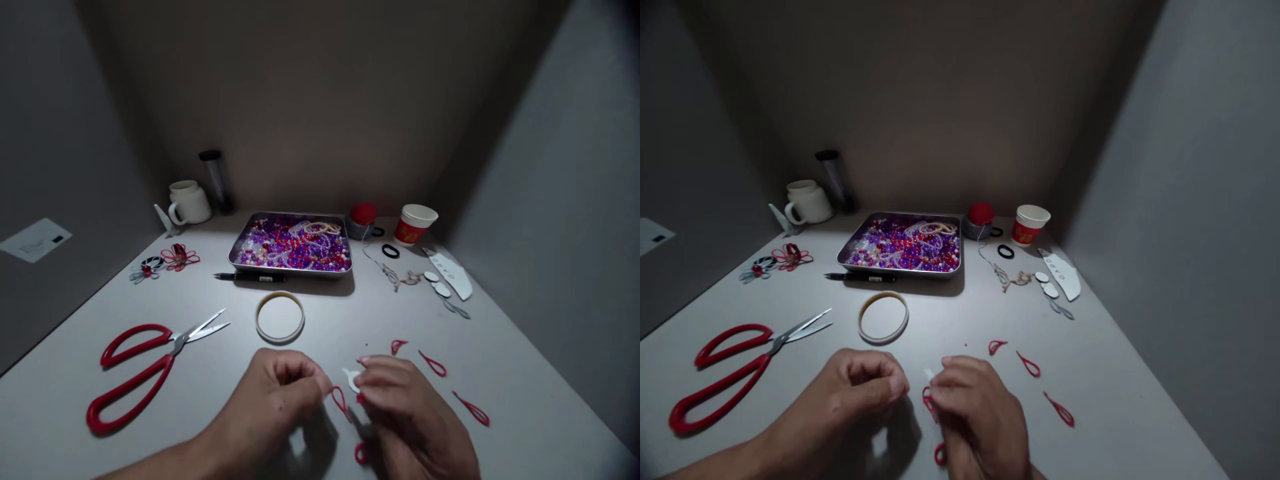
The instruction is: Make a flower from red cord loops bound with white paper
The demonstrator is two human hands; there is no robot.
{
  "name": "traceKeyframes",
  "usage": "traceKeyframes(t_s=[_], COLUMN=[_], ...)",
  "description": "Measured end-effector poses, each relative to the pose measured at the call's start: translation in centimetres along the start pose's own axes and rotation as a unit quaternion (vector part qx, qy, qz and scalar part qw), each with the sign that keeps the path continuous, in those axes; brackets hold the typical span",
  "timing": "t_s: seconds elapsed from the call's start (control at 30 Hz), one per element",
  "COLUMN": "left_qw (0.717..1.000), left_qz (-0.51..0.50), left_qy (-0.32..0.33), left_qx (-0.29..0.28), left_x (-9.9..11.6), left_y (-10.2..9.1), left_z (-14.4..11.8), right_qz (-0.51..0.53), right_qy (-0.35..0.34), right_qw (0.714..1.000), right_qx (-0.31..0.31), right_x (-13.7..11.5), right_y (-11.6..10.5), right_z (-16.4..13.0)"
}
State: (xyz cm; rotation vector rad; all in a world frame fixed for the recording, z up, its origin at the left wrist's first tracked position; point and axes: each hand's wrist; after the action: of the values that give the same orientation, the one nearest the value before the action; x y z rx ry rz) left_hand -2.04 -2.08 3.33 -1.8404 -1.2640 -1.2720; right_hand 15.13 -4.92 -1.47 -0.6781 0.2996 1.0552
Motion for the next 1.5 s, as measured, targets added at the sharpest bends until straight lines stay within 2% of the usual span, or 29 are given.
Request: traceKeyframes(t_s=[0.1,0.33,0.5,0.63,0.8,0.93,0.97,1.07,1.23,1.5], left_qw=[0.991,0.984,0.971,0.976,0.971,0.952,0.949,0.941,0.933,0.937], left_qz=[-0.121,-0.162,-0.23,-0.197,-0.125,-0.079,-0.069,-0.035,0.0,0.017], left_qy=[-0.048,-0.074,-0.067,-0.083,-0.176,-0.24,-0.245,-0.252,-0.256,-0.244], left_qx=[-0.006,0.029,-0.004,-0.034,-0.104,-0.174,-0.188,-0.223,-0.255,-0.248], left_x=[-0.1,-0.6,-0.8,-0.6,-0.2,-0.4,-0.4,-0.1,0.3,-0.2], left_y=[0.8,0.8,0.1,-0.6,-1.8,-2.5,-2.5,-2.7,-2.7,-2.7], left_z=[-0.4,-0.1,0.8,1.3,2.0,2.4,2.4,2.4,2.2,1.9], right_qz=[-0.054,-0.177,-0.177,-0.144,-0.087,-0.037,-0.051,-0.035,-0.014,-0.008], right_qy=[-0.094,-0.18,-0.193,-0.199,-0.252,-0.249,-0.223,-0.223,-0.248,-0.257], right_qw=[0.993,0.967,0.965,0.969,0.957,0.955,0.947,0.928,0.916,0.905], right_qx=[-0.043,-0.026,0.008,0.012,-0.113,-0.155,-0.224,-0.298,-0.314,-0.339], right_x=[0.1,0.3,0.0,0.0,0.0,-1.0,-1.4,-2.1,-2.0,-2.3], right_y=[0.0,0.4,0.7,0.8,0.2,-0.9,-1.2,-1.8,-1.8,-1.7], right_z=[-0.2,-1.2,-1.0,-0.7,-0.1,1.2,1.6,2.4,2.3,2.6])
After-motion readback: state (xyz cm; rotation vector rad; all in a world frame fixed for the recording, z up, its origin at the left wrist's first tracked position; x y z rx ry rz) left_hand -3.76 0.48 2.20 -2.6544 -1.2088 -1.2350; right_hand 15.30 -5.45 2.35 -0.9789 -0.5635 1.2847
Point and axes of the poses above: each hand's wrist, its own z-axis towards the middle knuckle, its own y-axis out of the palm, x = y × z, and after that the axes turned 5 degrees about -z, right-handed
